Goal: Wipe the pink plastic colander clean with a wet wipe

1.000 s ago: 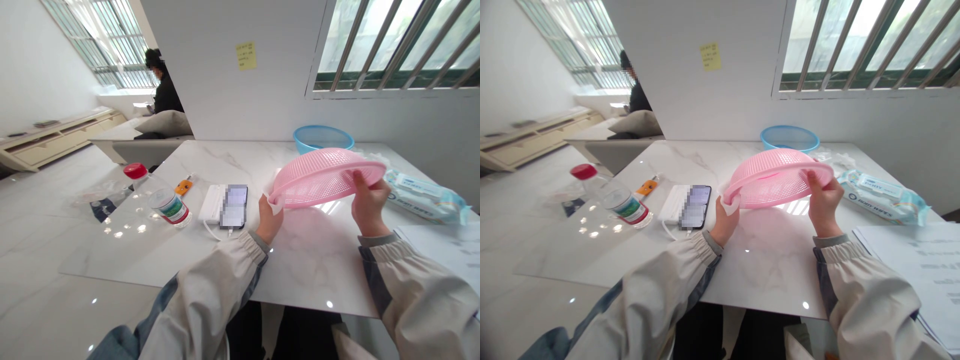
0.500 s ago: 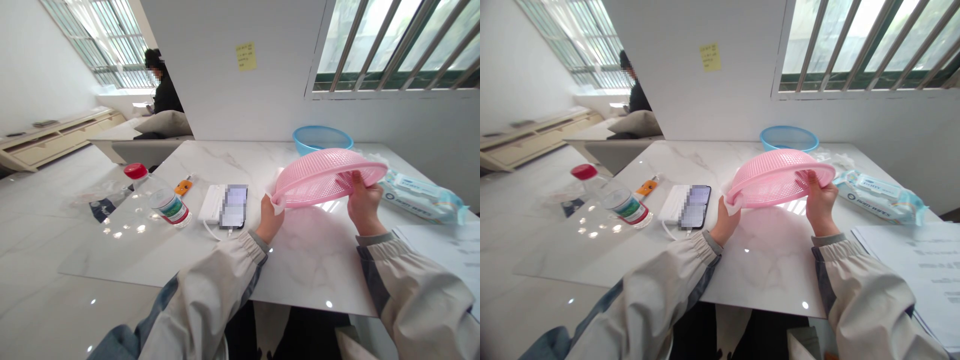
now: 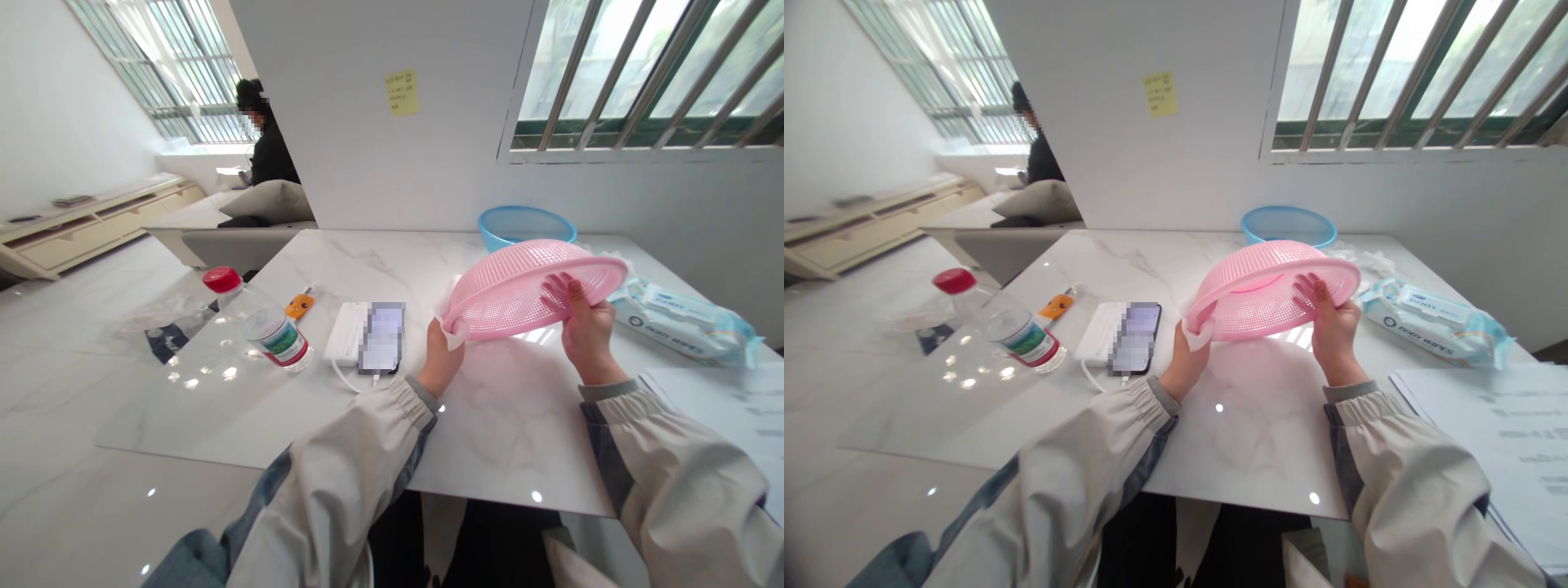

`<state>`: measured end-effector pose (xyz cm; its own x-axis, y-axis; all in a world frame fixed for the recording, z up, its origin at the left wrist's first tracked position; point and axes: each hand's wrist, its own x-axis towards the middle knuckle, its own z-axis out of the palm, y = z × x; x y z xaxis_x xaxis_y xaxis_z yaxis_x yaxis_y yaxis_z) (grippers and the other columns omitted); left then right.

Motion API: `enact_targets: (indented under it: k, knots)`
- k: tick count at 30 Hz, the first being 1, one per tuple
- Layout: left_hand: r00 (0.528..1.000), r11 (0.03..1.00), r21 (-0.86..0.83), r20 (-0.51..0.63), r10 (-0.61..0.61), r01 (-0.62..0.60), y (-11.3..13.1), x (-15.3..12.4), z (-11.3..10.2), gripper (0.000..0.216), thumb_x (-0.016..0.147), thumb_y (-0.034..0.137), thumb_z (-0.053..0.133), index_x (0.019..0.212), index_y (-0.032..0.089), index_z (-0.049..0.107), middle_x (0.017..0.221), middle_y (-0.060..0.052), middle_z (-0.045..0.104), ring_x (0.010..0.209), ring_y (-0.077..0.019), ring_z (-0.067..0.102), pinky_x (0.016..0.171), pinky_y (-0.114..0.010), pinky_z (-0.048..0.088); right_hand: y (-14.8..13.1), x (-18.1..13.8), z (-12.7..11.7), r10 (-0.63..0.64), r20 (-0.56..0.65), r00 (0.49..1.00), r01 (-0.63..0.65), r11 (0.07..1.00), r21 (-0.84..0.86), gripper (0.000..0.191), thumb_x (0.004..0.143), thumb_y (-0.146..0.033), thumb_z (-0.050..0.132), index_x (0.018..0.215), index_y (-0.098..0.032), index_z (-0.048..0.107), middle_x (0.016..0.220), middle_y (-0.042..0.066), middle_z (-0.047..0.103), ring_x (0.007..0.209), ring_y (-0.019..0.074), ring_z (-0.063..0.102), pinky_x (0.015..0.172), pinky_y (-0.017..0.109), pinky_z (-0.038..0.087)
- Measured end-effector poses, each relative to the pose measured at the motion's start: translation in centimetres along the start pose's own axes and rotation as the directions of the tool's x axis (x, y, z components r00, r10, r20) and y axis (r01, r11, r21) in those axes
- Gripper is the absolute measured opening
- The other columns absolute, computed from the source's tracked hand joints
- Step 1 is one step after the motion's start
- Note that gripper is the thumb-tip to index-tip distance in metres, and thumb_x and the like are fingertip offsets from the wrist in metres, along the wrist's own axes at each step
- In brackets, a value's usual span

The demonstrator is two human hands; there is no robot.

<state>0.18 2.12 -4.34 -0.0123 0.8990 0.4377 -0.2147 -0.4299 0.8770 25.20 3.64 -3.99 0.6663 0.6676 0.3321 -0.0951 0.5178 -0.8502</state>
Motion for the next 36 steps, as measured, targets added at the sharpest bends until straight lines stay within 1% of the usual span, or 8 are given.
enact_targets:
  k: [3,7,12,17,22,29,36]
  knots:
    - [1.000,1.000,0.012,-0.012,-0.018,0.018,0.03,-0.01,0.06,0.037,0.095,0.032,0.081,0.130,0.020,0.080,0.136,-0.016,0.085,0.143,-0.0399,0.075,0.132,-0.060,0.055,-0.03,-0.02,-0.03,0.002,0.001,1.000,-0.002,1.000,0.002,0.054,0.079,-0.066,0.104,0.104,-0.022,0.086,0.108,0.007,0.087,0.101,0.0282,0.089,0.087,0.050,0.079]
    - [0.999,1.000,0.007,-0.015,-0.028,0.028,0.13,-0.06,0.04,0.037,0.095,0.029,0.079,0.131,0.018,0.080,0.133,-0.016,0.086,0.137,-0.0389,0.078,0.129,-0.059,0.057,-0.05,-0.02,-0.03,0.004,0.001,1.000,-0.004,1.000,-0.001,0.051,0.082,-0.062,0.103,0.105,-0.021,0.086,0.108,0.007,0.087,0.101,0.0285,0.089,0.087,0.050,0.079]
    - [1.000,0.999,0.038,-0.011,-0.013,0.013,0.39,-0.10,-0.09,0.036,0.095,0.027,0.077,0.130,0.018,0.081,0.137,-0.016,0.085,0.141,-0.0393,0.076,0.129,-0.058,0.058,-0.12,-0.09,-0.01,0.006,0.000,1.000,-0.006,1.000,0.002,0.051,0.081,-0.062,0.104,0.104,-0.021,0.086,0.109,0.007,0.087,0.101,0.0285,0.088,0.087,0.050,0.079]
    - [1.000,1.000,0.009,0.002,-0.007,0.007,0.47,-0.07,-0.03,0.035,0.096,0.030,0.078,0.129,0.018,0.080,0.134,-0.016,0.085,0.138,-0.0391,0.078,0.128,-0.059,0.058,-0.25,-0.13,0.04,0.009,0.004,1.000,-0.009,1.000,-0.005,0.051,0.079,-0.064,0.104,0.103,-0.023,0.087,0.109,0.006,0.088,0.102,0.0279,0.088,0.087,0.050,0.079]
    - [1.000,1.000,0.010,0.000,-0.001,0.001,0.58,0.01,0.08,0.035,0.095,0.027,0.076,0.128,0.018,0.080,0.129,-0.015,0.087,0.133,-0.0375,0.080,0.127,-0.058,0.059,-0.18,-0.05,0.02,0.008,0.001,1.000,-0.008,1.000,-0.005,0.052,0.078,-0.065,0.105,0.102,-0.023,0.087,0.109,0.007,0.088,0.102,0.0287,0.088,0.089,0.052,0.079]
    - [0.999,0.999,0.031,-0.016,-0.030,0.030,0.50,-0.01,-0.02,0.035,0.094,0.027,0.078,0.128,0.019,0.080,0.136,-0.015,0.085,0.141,-0.0389,0.076,0.131,-0.059,0.056,-0.20,-0.06,0.00,0.013,0.007,1.000,-0.013,1.000,-0.015,0.051,0.081,-0.063,0.103,0.105,-0.022,0.086,0.111,0.008,0.087,0.103,0.0297,0.088,0.092,0.054,0.078]
    - [1.000,1.000,0.024,0.012,-0.001,0.001,0.84,-0.09,0.02,0.034,0.096,0.027,0.073,0.128,0.018,0.080,0.132,-0.014,0.087,0.132,-0.0359,0.080,0.127,-0.057,0.060,-0.48,-0.19,0.19,0.018,0.000,1.000,-0.018,1.000,-0.015,0.049,0.080,-0.062,0.103,0.104,-0.022,0.086,0.109,0.007,0.087,0.102,0.0289,0.088,0.090,0.053,0.078]
